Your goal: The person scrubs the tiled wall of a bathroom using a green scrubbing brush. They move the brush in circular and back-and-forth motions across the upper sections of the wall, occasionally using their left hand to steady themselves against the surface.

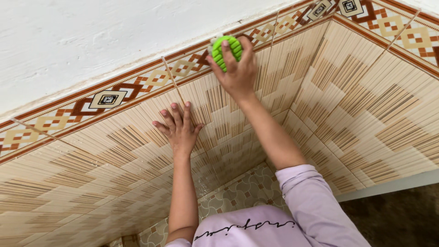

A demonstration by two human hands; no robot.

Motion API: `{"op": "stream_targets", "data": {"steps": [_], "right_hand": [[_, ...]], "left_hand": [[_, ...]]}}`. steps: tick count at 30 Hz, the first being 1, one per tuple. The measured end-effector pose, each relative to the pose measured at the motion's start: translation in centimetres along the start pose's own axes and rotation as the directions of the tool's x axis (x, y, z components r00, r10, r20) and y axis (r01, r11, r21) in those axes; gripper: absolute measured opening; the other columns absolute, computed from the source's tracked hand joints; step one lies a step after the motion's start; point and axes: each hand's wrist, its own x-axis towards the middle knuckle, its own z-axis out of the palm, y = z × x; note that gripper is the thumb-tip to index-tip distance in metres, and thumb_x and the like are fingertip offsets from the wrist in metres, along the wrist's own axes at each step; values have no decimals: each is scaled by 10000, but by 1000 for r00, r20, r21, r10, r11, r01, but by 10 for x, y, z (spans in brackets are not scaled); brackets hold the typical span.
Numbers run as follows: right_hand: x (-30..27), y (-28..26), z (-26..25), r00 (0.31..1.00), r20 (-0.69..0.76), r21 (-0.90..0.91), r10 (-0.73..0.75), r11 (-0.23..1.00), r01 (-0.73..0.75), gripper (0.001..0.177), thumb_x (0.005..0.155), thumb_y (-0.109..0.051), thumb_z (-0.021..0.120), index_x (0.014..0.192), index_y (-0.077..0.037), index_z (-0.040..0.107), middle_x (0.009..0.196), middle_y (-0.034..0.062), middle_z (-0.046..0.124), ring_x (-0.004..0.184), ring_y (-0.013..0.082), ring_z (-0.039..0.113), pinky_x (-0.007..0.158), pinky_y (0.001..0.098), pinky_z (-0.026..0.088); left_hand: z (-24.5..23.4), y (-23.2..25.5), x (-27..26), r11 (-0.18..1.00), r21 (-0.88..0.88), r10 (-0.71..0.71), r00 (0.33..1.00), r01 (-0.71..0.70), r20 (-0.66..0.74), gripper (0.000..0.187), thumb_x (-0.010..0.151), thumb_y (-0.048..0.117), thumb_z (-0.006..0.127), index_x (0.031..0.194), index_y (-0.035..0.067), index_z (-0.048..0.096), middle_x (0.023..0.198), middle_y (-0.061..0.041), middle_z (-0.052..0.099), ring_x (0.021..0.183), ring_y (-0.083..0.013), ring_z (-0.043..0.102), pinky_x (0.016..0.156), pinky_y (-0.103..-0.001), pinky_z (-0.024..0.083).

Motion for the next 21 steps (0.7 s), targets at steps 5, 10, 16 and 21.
{"op": "stream_targets", "data": {"steps": [5,10,16,21], "right_hand": [[0,34,1,996,2,6,88,996,-88,832,1037,-500,676,1591,-441,58,1428,203,362,1136,318,547,815,374,593],[-2,82,-2,959,-4,11,282,959,-282,675,1099,-476,614,1578,-416,141,1518,211,315,1176,319,607,795,349,615],[-10,156,2,901,-62,-50,429,901,-432,433,1120,-476,446,1456,-243,302,1432,63,324,1092,205,634,755,266,658],[-15,143,19,815,-75,-19,574,817,-577,560,1090,-577,440,1446,-152,361,1424,131,367,975,190,716,627,276,615]], "left_hand": [[4,-16,-4,990,127,59,998,-60,11,1221,705,743,772,1670,385,116,1698,-38,-199,1518,-285,-303,1180,-624,-196],[6,-17,-7,992,112,48,998,-53,46,1208,716,731,767,1663,389,101,1692,-43,-228,1501,-291,-325,1160,-630,-215],[8,-15,-5,993,103,55,998,-56,17,1184,747,703,784,1680,355,144,1699,-71,-226,1511,-338,-324,1136,-684,-215],[8,-15,-3,993,104,62,998,-60,-18,1163,765,684,805,1689,336,191,1712,-79,-215,1525,-351,-308,1145,-697,-195]]}}
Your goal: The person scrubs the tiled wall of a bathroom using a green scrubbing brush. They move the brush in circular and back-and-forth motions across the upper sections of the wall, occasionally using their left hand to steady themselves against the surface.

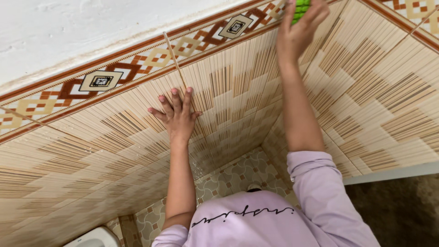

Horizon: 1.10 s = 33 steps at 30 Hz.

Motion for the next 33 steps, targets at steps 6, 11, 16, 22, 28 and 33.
{"op": "stream_targets", "data": {"steps": [6,11,16,22,28,33], "right_hand": [[-64,-54,-2,987,-39,18,-155,988,156,600,1085,-566,512,1547,-292,245,1481,138,326,1111,247,648,706,274,609],[-116,-93,6,912,-96,94,-399,908,408,769,1013,-498,657,1573,-416,137,1392,146,361,1134,272,554,794,348,607],[-164,-120,-2,833,-62,24,-549,834,551,876,935,-583,685,1570,-380,116,1321,149,384,1185,307,428,987,496,400],[-160,-92,5,840,-63,32,-538,840,541,867,945,-538,729,1563,-401,136,1328,146,375,1181,310,430,989,468,426],[-141,-46,28,866,-154,54,-476,871,488,796,954,-484,698,1552,-451,174,1352,149,356,1174,294,455,945,415,510],[-105,-2,34,916,-248,132,-315,926,354,687,982,-431,687,1528,-457,271,1451,148,322,1253,291,471,1022,425,551]], "left_hand": [[1,0,1,1000,-1,0,1000,0,-19,1163,742,682,810,1675,342,206,1714,-77,-192,1530,-353,-285,1141,-707,-182],[1,1,1,1000,-15,-6,999,6,-40,1173,757,689,813,1687,336,192,1722,-68,-185,1540,-348,-276,1156,-702,-179],[5,0,0,1000,-19,-5,999,5,-47,1169,775,696,808,1692,350,172,1726,-68,-199,1550,-340,-275,1161,-697,-185],[8,-1,-2,999,-49,-6,999,4,-31,1146,778,689,807,1685,357,192,1724,-70,-187,1543,-346,-272,1154,-697,-182],[8,-2,-3,1000,-28,0,1000,-1,-21,1066,830,685,791,1680,344,246,1730,-82,-177,1548,-362,-268,1161,-701,-173],[9,-2,-3,1000,-9,1,1000,-2,-28,1060,828,684,775,1679,351,240,1725,-88,-186,1542,-366,-270,1149,-705,-181]]}}
